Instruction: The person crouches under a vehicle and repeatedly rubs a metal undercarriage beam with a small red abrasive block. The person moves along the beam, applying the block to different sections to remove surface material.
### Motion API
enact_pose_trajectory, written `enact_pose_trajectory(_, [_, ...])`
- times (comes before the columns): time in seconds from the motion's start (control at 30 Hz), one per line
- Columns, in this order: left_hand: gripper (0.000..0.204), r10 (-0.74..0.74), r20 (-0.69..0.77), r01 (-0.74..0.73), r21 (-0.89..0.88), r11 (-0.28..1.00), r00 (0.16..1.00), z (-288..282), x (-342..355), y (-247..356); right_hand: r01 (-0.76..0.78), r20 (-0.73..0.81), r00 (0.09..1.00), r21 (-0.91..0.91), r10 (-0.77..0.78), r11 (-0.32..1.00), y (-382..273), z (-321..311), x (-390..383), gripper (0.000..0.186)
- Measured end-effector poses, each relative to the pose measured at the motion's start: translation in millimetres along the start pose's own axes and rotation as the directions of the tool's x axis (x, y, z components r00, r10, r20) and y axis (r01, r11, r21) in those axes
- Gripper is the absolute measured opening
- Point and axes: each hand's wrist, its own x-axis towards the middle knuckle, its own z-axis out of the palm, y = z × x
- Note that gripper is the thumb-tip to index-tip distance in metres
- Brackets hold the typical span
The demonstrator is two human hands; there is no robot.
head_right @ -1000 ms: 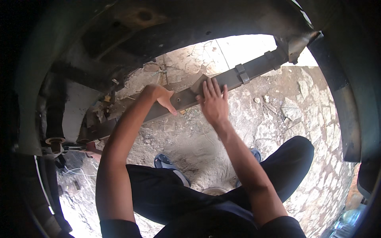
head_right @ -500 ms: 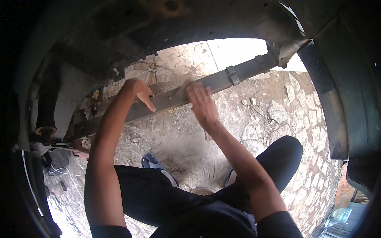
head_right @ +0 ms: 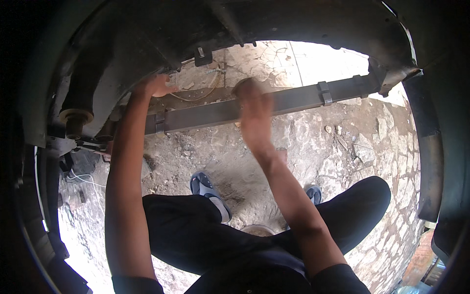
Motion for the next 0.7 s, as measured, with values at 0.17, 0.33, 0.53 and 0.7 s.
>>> enact_pose_trajectory(0.17, [0.069,0.035,0.089,-0.038,0.031,0.999,0.995,5.1,-11.0,-11.3,0.028,0.332,0.942,0.069,-0.049,0.997,-29.2,14.9,-19.7,0.081])
enact_pose_trajectory(0.33, [0.068,0.060,0.108,-0.071,0.102,0.992,0.992,11.0,6.4,-22.0,-0.044,0.289,0.956,-0.020,0.048,0.999,-35.4,27.0,-18.3,0.090])
enact_pose_trajectory(0.53, [0.069,0.089,0.058,-0.075,-0.206,0.976,0.994,1.8,-15.0,-20.0,0.053,0.289,0.957,-0.111,-0.019,0.992,-21.2,27.3,-18.7,0.082])
enact_pose_trajectory(0.7, [0.068,0.021,0.172,-0.012,-0.052,0.999,0.985,19.2,-26.4,-51.8,0.108,0.295,0.951,-0.047,-0.090,0.993,-10.2,27.5,-20.3,0.077])
